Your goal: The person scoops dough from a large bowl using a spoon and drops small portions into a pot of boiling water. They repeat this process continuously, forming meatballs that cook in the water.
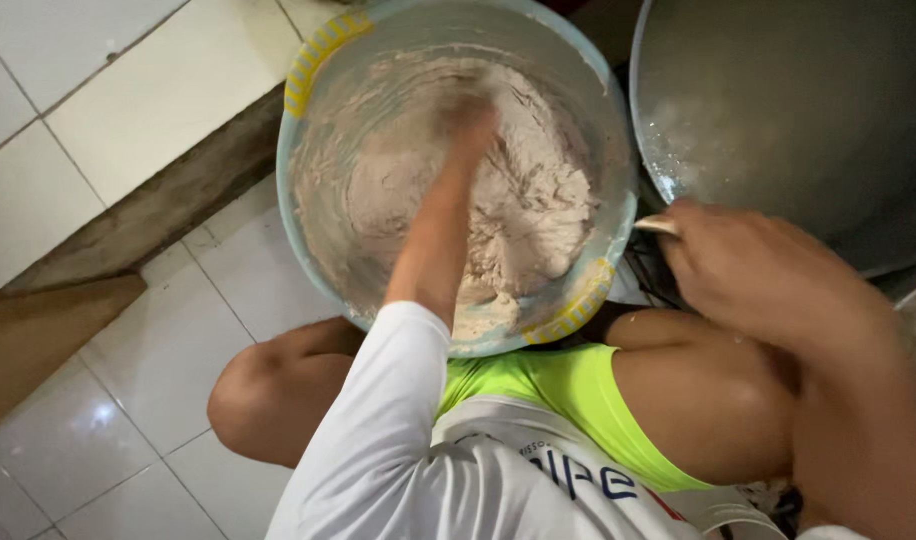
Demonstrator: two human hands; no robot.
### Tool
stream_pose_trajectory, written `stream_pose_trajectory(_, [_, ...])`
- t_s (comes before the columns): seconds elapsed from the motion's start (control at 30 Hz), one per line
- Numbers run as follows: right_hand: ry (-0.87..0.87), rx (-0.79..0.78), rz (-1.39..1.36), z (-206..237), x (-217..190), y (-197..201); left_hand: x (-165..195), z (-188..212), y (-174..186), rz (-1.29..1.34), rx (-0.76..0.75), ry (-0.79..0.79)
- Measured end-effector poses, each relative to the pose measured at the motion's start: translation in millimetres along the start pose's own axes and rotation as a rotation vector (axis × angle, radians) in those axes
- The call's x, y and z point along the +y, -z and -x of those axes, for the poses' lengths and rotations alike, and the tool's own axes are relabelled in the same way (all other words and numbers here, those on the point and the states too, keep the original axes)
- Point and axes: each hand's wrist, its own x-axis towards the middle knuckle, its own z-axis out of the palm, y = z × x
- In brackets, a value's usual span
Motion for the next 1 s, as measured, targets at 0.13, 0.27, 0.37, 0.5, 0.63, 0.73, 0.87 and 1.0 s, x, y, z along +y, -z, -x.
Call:
stream_pose_trajectory(0.13, [0.207,0.059,-0.083,-17,-16,-2,65,57,-47,-0.094,-0.194,-0.592])
stream_pose_trajectory(0.27, [0.506,-0.185,0.375,-38,-34,-22,48,82,-52,-0.133,-0.341,-0.676])
stream_pose_trajectory(0.37, [0.325,0.022,0.045,-47,-44,-44,-13,56,-13,-0.268,-0.237,-0.504])
stream_pose_trajectory(0.5, [0.306,0.024,0.014,-57,-25,-53,-121,60,81,-0.538,-0.076,-0.139])
stream_pose_trajectory(0.63, [-0.024,-0.161,0.013,-73,24,-45,-159,120,84,-0.712,0.005,0.016])
stream_pose_trajectory(0.73, [-0.029,-0.182,0.024,-90,47,-55,-141,148,24,-0.804,0.020,0.077])
stream_pose_trajectory(0.87, [0.161,-0.087,-0.009,-115,55,-71,-79,168,-38,-0.316,0.219,-0.055])
stream_pose_trajectory(1.0, [0.047,-0.154,0.035,-120,42,-66,24,177,-41,-0.107,-0.051,-0.259])
